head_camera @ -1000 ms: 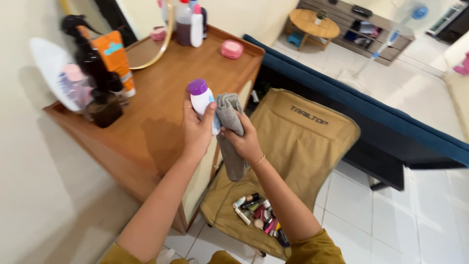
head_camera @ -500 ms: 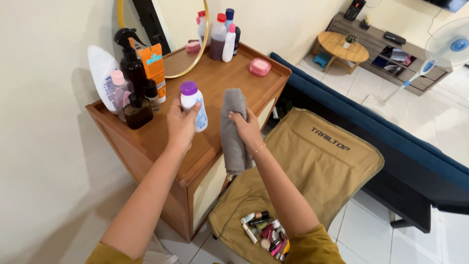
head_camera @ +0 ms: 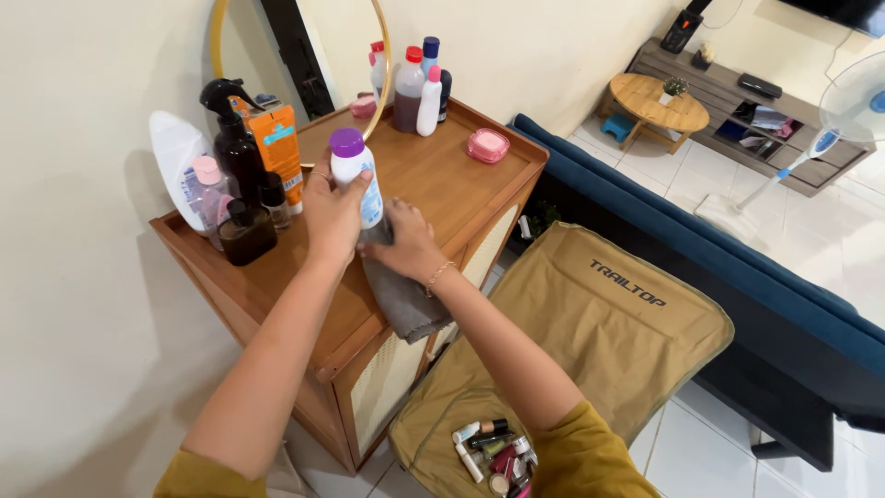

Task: Organizing various cosmetic and toiletry bottles by moving them between a folding chair and a wooden dresser.

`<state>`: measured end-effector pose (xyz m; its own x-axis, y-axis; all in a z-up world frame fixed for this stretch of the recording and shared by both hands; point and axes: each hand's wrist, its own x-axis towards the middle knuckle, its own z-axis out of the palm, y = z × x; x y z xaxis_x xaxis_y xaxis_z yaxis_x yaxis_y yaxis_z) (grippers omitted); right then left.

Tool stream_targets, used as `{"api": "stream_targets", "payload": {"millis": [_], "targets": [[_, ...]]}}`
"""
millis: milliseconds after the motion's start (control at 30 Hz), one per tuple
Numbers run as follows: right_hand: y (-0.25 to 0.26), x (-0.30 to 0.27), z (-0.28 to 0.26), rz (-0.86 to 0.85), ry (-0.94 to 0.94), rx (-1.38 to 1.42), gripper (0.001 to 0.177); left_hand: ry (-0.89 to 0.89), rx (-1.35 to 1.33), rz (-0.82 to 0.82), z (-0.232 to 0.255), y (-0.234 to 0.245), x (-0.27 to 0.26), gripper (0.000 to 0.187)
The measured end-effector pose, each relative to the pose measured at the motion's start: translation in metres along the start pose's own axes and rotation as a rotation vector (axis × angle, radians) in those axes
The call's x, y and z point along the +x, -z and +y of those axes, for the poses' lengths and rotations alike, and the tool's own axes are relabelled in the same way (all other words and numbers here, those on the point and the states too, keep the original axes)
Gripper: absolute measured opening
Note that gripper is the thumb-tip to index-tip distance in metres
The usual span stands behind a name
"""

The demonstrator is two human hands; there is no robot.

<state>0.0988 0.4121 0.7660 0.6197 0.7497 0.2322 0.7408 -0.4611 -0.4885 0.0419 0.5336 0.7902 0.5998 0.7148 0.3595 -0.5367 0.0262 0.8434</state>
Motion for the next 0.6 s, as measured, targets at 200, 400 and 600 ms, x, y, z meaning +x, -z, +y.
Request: {"api": "stream_targets", "payload": {"millis": [200, 400, 600], "targets": [[0.0, 0.012, 0.044, 0.226, 0.067, 0.645, 0.081, 0.073, 0.016, -0.058, -0.033, -0.023, 0.011, 0.055], [0.013, 0.025, 0.075, 0.44, 0.125, 0.531, 0.068, 0.11, 0.11, -0.079, -0.06, -0.069, 0.025, 0.054], [0.034, 0.057, 0.127, 0.551, 0.007, 0.385, 0.065, 0.052, 0.049, -0.199, -0.107, -0.116, 0.061, 0.052]]}}
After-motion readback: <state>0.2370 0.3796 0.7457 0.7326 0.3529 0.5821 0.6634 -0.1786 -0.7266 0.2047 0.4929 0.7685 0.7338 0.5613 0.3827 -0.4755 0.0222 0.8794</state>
